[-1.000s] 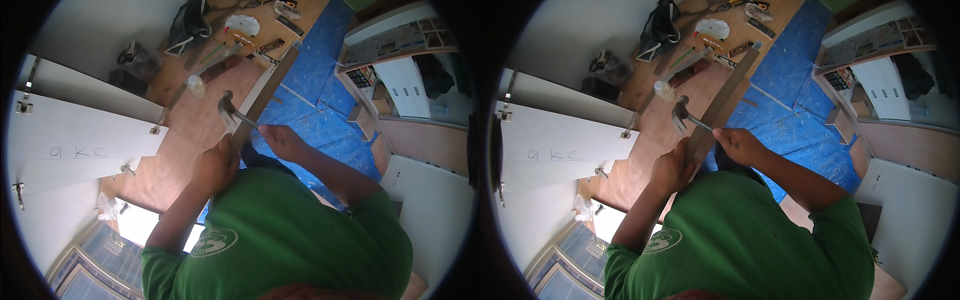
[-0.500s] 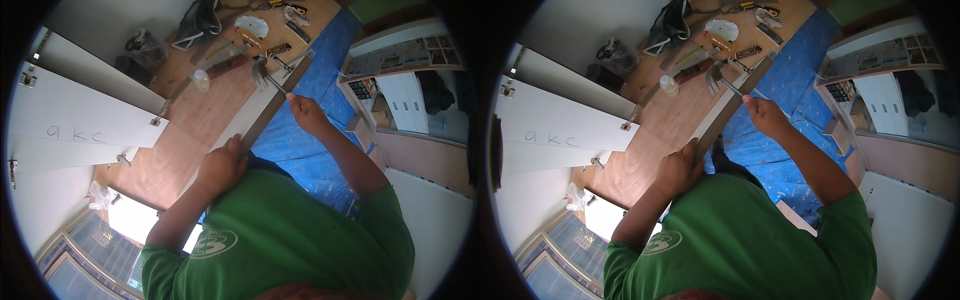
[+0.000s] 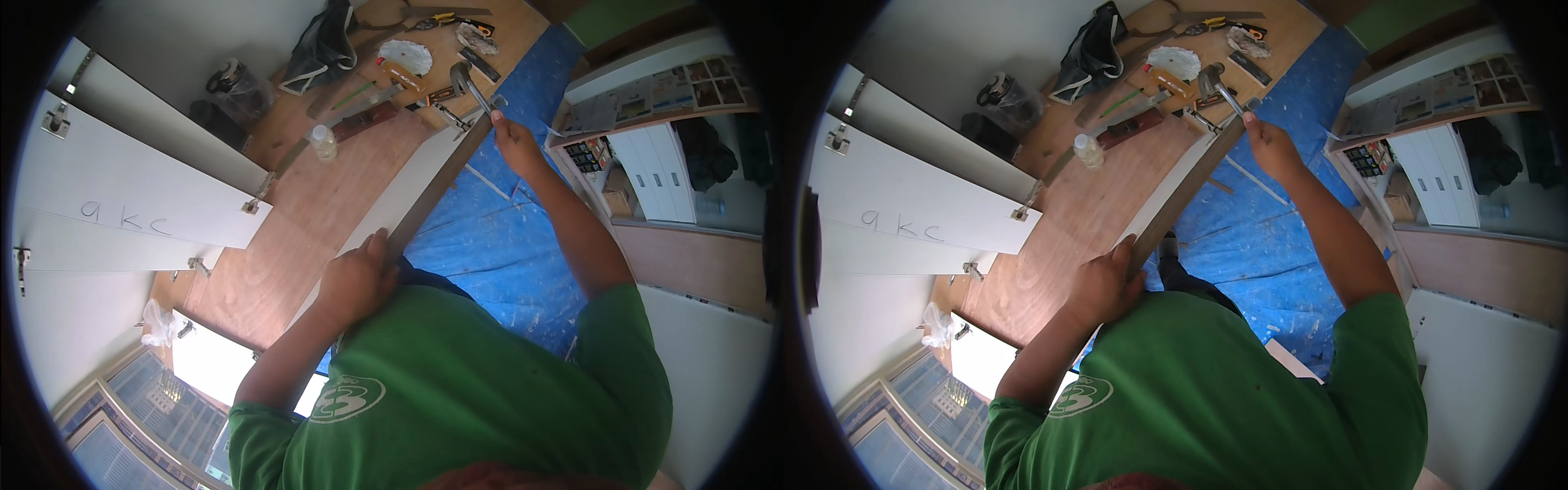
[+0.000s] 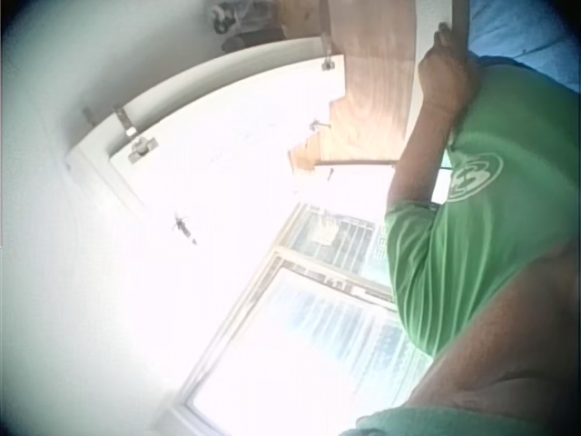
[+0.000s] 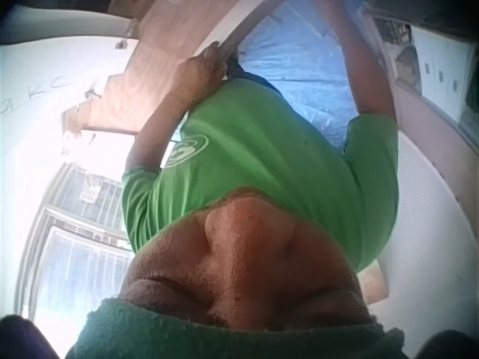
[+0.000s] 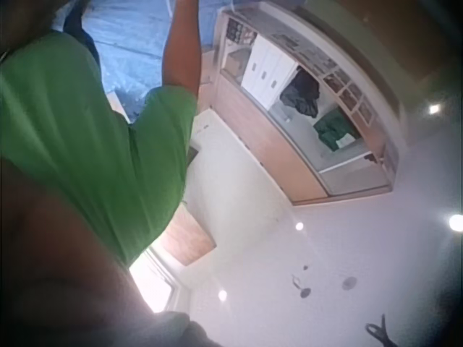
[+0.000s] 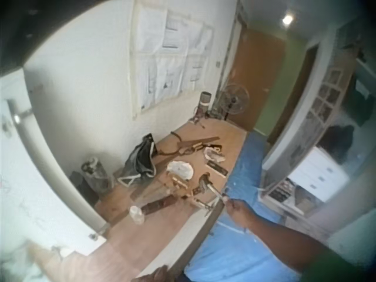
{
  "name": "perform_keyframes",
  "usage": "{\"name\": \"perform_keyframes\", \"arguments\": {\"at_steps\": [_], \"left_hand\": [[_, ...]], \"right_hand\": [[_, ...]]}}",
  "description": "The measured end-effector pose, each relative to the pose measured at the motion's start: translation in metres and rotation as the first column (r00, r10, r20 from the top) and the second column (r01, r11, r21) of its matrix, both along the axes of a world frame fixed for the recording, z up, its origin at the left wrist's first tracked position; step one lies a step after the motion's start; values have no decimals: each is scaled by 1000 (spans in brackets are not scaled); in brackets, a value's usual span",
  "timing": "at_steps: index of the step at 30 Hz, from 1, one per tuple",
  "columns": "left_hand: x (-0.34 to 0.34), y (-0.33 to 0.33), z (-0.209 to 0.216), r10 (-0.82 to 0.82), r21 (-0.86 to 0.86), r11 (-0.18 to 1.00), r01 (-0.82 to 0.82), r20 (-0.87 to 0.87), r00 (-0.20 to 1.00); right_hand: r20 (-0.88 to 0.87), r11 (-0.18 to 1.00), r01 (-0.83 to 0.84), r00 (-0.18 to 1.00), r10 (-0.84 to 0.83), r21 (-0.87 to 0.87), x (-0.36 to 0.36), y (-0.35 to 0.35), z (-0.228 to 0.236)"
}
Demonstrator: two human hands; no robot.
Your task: The person assembles a cabinet door by attaching hinges with a hammer, then applies and trims edge banding using a utility knife. The door is flipped and inspected during the process.
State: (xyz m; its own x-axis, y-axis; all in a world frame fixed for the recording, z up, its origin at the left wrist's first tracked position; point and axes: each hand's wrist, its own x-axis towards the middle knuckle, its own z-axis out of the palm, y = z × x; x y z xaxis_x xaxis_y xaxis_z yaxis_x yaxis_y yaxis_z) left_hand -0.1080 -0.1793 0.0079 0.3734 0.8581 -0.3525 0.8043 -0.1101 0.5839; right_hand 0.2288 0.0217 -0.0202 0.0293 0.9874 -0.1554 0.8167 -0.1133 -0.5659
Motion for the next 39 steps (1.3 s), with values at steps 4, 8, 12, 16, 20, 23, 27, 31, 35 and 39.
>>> {"name": "perform_keyframes", "arguments": {"at_steps": [4, 8, 12, 16, 20, 23, 27, 31, 35, 39], "left_hand": [[-10, 9, 5, 10, -97, 995, -13, -27, 1000], [-29, -2, 8, 47, -57, 997, -43, 76, 996], [-64, -39, 13, 78, -72, 995, -71, 89, 993], [-85, -64, 15, 110, -94, 990, -103, 69, 992], [-90, -62, 6, 98, -65, 994, -94, 77, 992], [-94, -58, 7, 85, -71, 994, -79, 90, 992], [-98, -58, -1, 73, -82, 994, -65, 99, 992], [-98, -58, 3, 57, -111, 993, -48, 80, 995], [-98, -59, 2, 49, -115, 993, -40, 84, 995], [-104, -56, 0, 55, -84, 995, -44, 134, 989]], "right_hand": [[-66, 995, 12, 998, -19, -102, -12, 14, 12], [-279, 960, 100, 944, -174, -263, -22, 15, 17], [-404, 976, 16, 909, -105, -218, -13, 21, 7], [-385, 979, 19, 918, -98, -205, -25, 24, 11], [-172, 994, 46, 983, -64, -103, -41, 14, 9], [-74, 997, -17, 997, 12, -69, -56, -7, 5], [-159, 996, -67, 986, 58, -50, -94, -57, 11], [-132, 985, -117, 986, 101, -126, -123, -102, 19], [-181, 957, -215, 967, 180, -196, -157, -148, 16], [-269, 951, -259, 940, 208, -168, -201, -199, 20]]}}
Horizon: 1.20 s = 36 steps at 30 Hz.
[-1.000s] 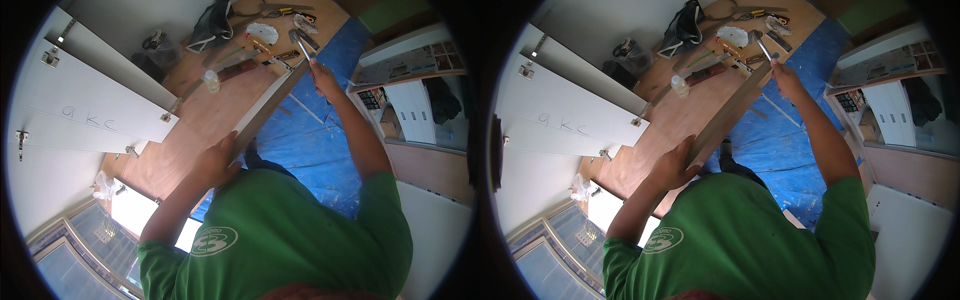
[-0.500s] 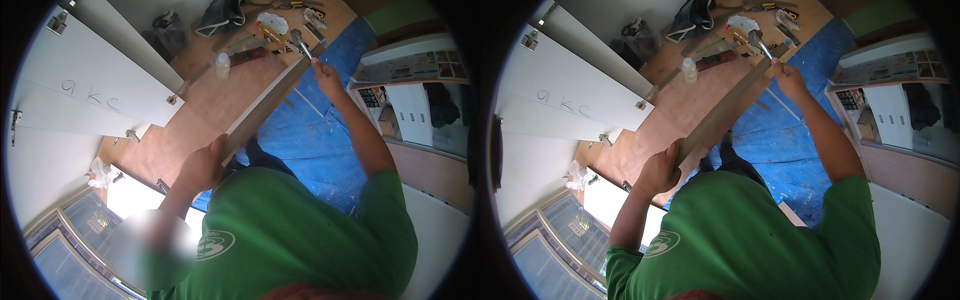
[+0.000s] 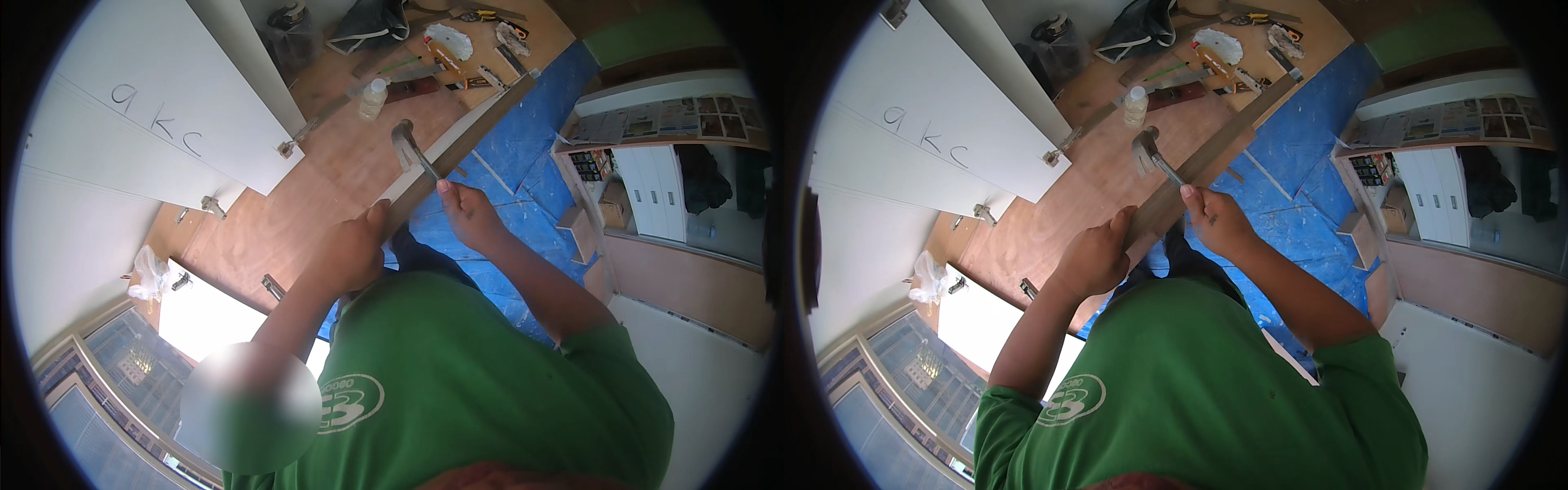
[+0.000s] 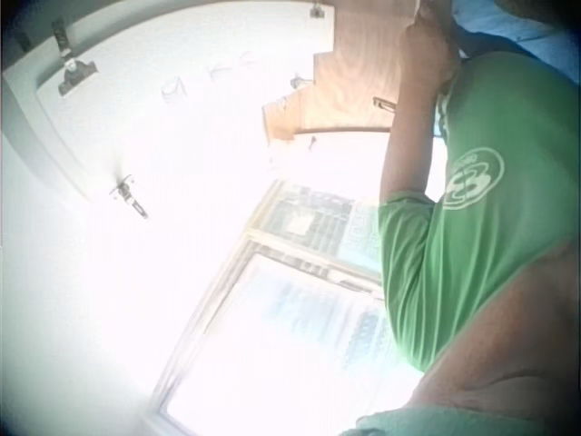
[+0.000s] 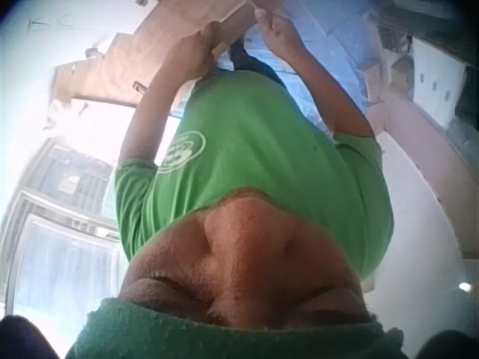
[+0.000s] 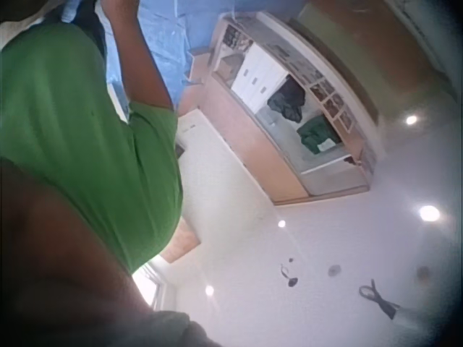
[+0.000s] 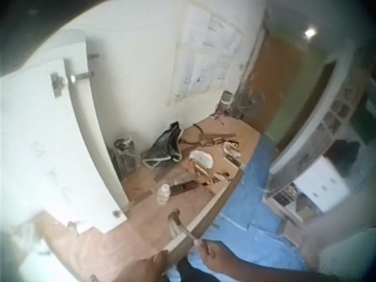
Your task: The person assembles a cabinet door by attaching hinges with a hammer, then applies and trims edge banding using a utility knife. The door is flipped and inspected during the process.
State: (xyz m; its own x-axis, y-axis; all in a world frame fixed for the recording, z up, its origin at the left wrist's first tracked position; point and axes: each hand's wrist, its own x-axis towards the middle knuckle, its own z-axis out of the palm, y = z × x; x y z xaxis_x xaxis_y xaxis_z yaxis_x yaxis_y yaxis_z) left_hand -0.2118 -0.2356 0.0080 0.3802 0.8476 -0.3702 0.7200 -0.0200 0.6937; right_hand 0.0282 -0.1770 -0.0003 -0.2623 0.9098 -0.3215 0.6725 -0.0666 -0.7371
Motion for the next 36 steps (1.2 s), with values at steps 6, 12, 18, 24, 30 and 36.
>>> {"name": "perform_keyframes", "arguments": {"at_steps": [6, 12, 18, 24, 30, 36], "left_hand": [[-1, -2, -8, 31, 0, 1000, -31, -22, 999], [10, -14, -7, 31, 51, 998, -30, -22, 999], [9, -15, -5, 11, 78, 997, -8, -30, 999], [7, -6, 2, -1, -26, 1000, 0, -62, 998], [8, -8, -10, 38, 28, 999, -37, -46, 998], [6, -9, -12, 73, 81, 994, -73, 9, 997]], "right_hand": [[-34, 997, -49, 998, 47, -63, -28, -42, 2], [-71, 994, -54, 996, 47, -98, -42, -61, 8], [10, 993, -37, 999, 38, -116, -38, -55, 9], [2, 997, 11, 1000, -10, -83, -18, -27, 9], [123, 991, 131, 983, -133, 25, 33, 24, -9], [241, 984, 180, 954, -177, 8, 57, 83, 0]]}}
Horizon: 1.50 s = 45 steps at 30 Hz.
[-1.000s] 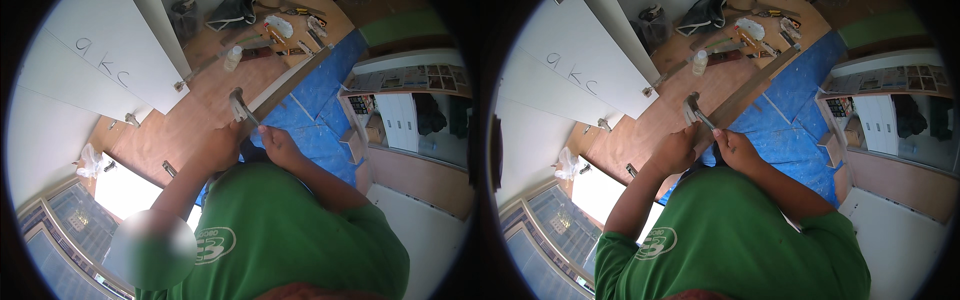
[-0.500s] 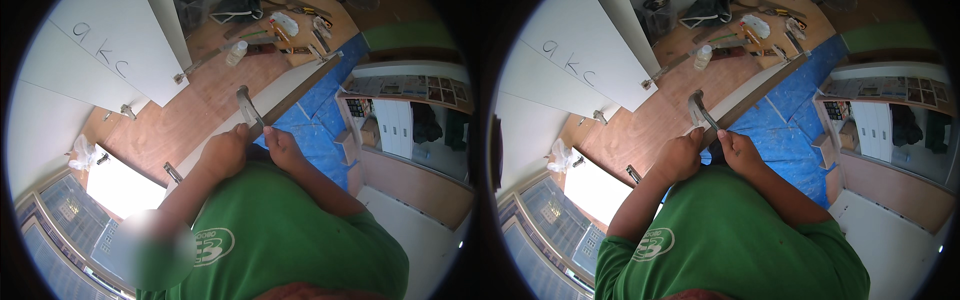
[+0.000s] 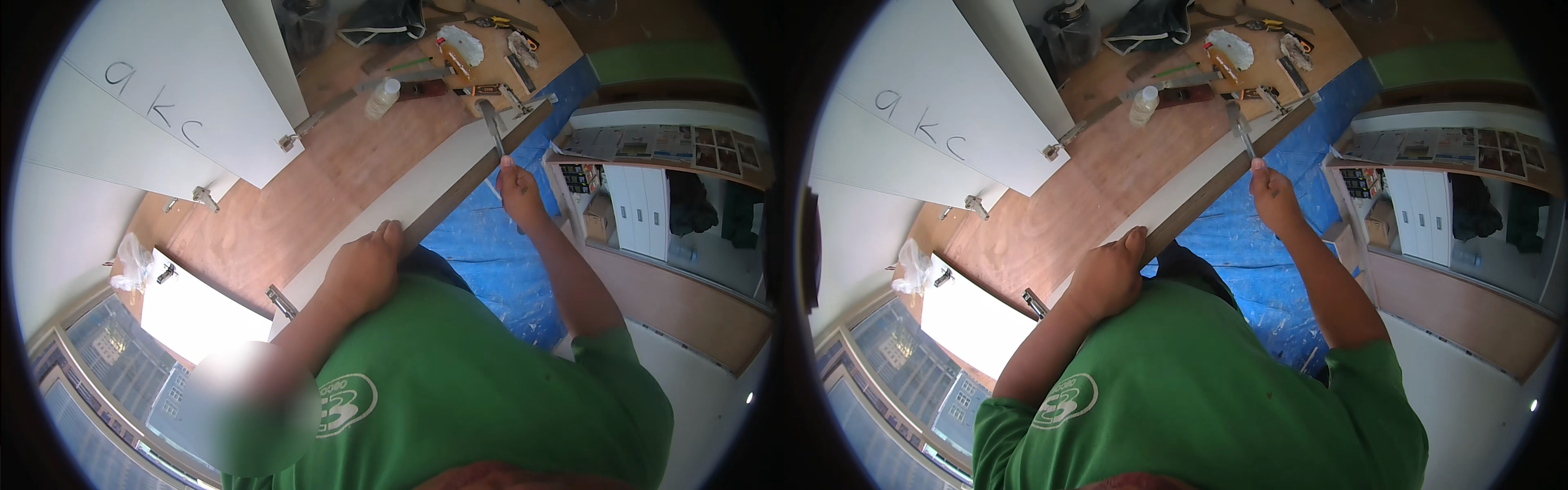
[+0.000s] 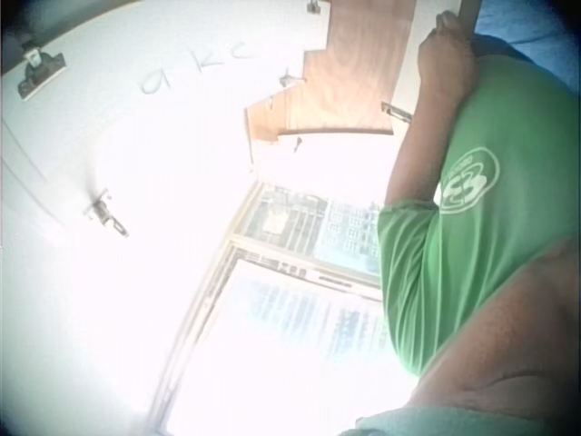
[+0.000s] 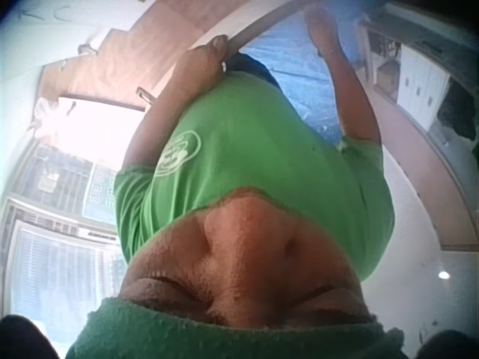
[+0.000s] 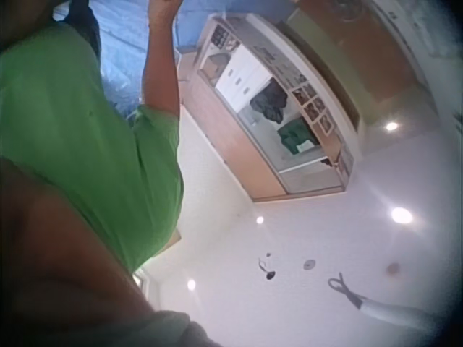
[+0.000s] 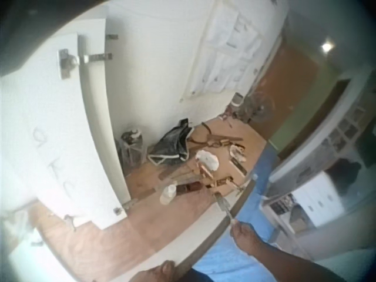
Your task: The person assembles a cabinet door by attaching hinges with a hammer, then applies and trims edge banding using a utility knife. The door is flipped and inspected during the process.
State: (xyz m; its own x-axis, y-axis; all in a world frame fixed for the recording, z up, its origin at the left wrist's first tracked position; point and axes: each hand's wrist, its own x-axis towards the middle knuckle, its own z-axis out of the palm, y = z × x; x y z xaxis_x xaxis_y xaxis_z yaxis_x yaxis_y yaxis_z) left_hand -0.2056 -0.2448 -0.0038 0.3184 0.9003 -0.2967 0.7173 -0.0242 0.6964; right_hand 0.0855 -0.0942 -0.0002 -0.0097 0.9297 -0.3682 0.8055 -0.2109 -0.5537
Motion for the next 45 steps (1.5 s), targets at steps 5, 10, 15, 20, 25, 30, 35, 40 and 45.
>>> {"name": "perform_keyframes", "arguments": {"at_steps": [5, 10, 15, 20, 25, 30, 35, 40, 45], "left_hand": [[-3, 8, 9, -51, -22, 998, 50, -18, 999], [-2, 4, 10, -74, -34, 997, 73, -30, 997], [-2, 1, 2, -65, 33, 997, 66, -36, 997], [-1, 0, -9, -78, 3, 997, 78, -9, 997], [0, -1, -6, -49, 47, 998, 51, -24, 998], [0, 1, -4, -30, 11, 999, 30, 1, 1000], [-1, 3, -2, -32, -4, 999, 32, -25, 999], [-2, 1, -7, -35, 55, 998, 35, -1, 999], [-2, 0, -4, -42, 36, 998, 43, -20, 999]], "right_hand": [[70, 996, 66, 995, -70, 53, 46, 44, -11], [-25, 983, 165, 986, -167, -78, 43, 77, 7], [-313, 976, 174, 927, -206, -127, 36, 48, 10], [-406, 951, 176, 873, -271, -256, 19, 13, 24], [-109, 988, 129, 984, -139, -89, 13, -3, 2], [-143, 994, -109, 984, 109, 11, 4, -49, -20], [-219, 980, -198, 958, 187, -28, -51, -109, -6], [-285, 966, -253, 931, 228, -54, -84, -147, 1], [-253, 960, -277, 932, 259, -38, -79, -139, 0]]}}
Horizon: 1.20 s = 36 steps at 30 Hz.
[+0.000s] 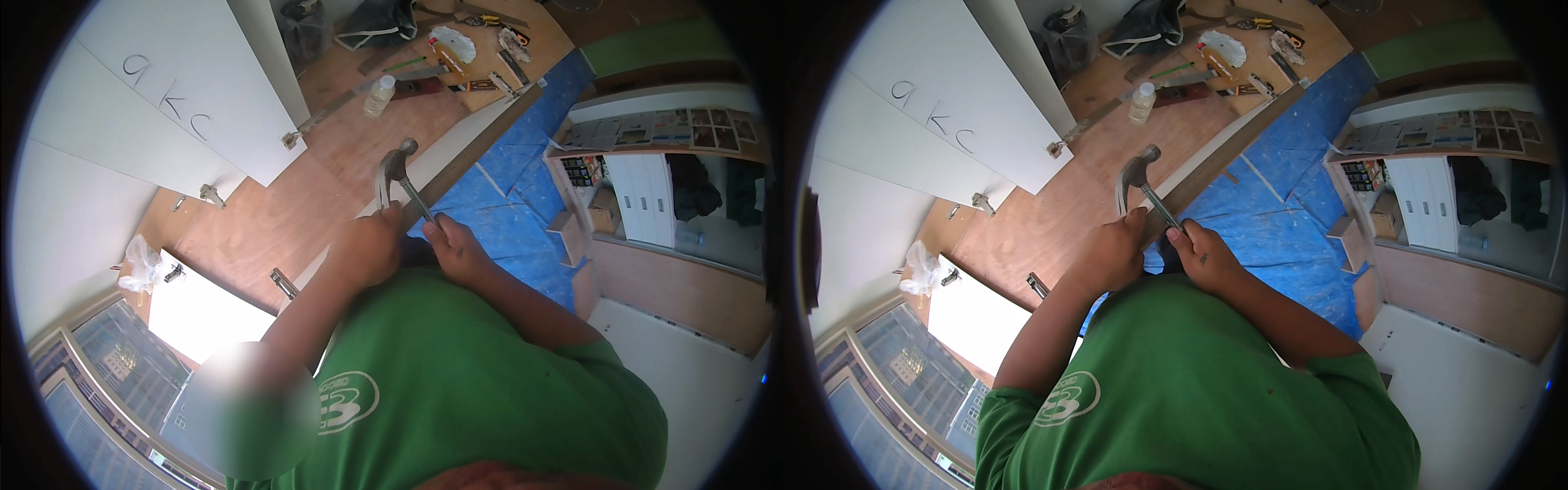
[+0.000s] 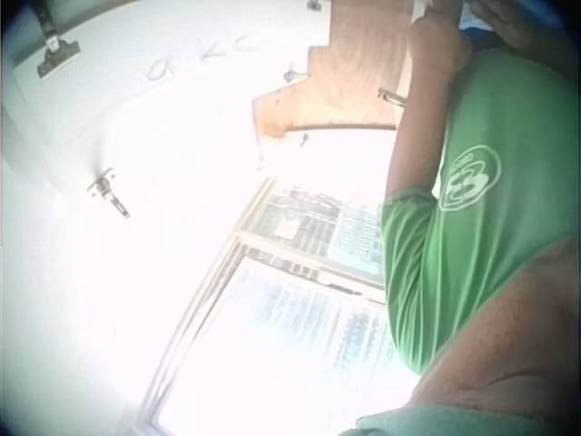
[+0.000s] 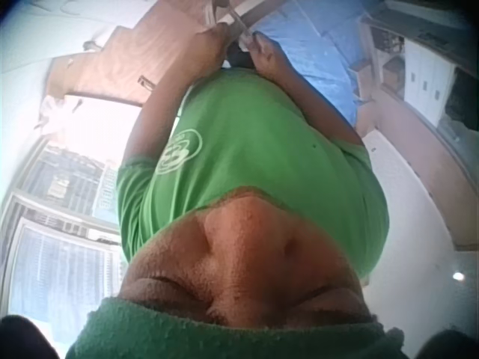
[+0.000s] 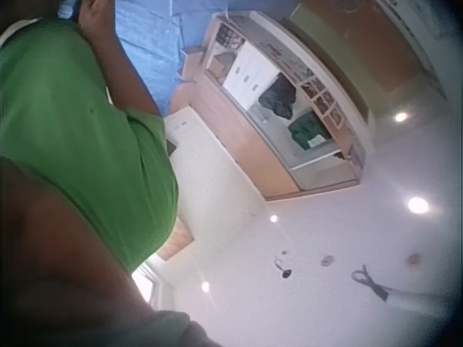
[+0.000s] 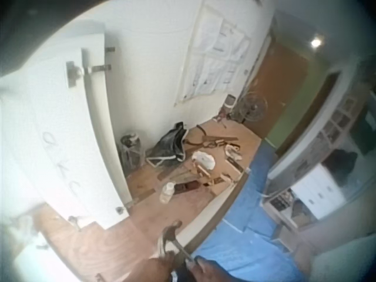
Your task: The person assembles a cabinet door by attaching hinges with a hammer, then applies and trims edge banding using a utility knife. The door is flipped and inspected during the process.
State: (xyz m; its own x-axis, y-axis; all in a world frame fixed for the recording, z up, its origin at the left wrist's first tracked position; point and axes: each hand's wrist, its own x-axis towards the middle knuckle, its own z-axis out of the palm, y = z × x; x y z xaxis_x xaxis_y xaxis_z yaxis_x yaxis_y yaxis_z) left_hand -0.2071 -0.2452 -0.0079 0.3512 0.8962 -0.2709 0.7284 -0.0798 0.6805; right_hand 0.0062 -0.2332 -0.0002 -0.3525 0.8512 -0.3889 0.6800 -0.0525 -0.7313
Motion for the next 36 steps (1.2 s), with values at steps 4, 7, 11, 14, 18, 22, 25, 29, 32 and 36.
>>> {"name": "perform_keyframes", "arguments": {"at_steps": [4, 7, 11, 14, 18, 22, 25, 29, 32, 36], "left_hand": [[-7, 8, 7, -2, -82, 997, 0, -25, 1000], [-10, 12, 12, -14, -101, 995, 9, -47, 999], [-15, 15, 11, -9, -124, 992, 2, -58, 998], [-15, 15, 14, -11, -134, 991, 7, -35, 999], [-17, 17, 14, -23, -140, 990, 21, -11, 1000], [-15, 19, 18, -3, -141, 990, 1, -16, 1000], [-9, 12, 19, -24, -96, 995, 22, -15, 1000], [-2, 6, 17, -44, -46, 998, 42, -35, 998], [3, 6, 22, -26, -87, 996, 22, -51, 998], [2, -1, 14, 20, -27, 999, -21, -39, 999]], "right_hand": [[78, 997, 39, 996, -43, 63, 33, 43, -7], [127, 992, 71, 988, -84, 100, 59, 83, -5], [193, 988, 95, 974, -117, 119, 91, 132, -6], [266, 977, 97, 953, -146, 188, 122, 170, -13], [276, 958, 194, 929, -248, 210, 145, 207, -15], [-81, 872, 488, 869, -489, -30, 141, 227, -5], [-365, 791, 610, 725, -584, -53, 128, 226, -3], [-411, 668, 740, 635, -654, 78, 112, 236, 0], [-410, 657, 747, 634, -656, 105, 122, 248, -11], [-428, 653, 756, 606, -671, 47, 127, 243, -25]]}}
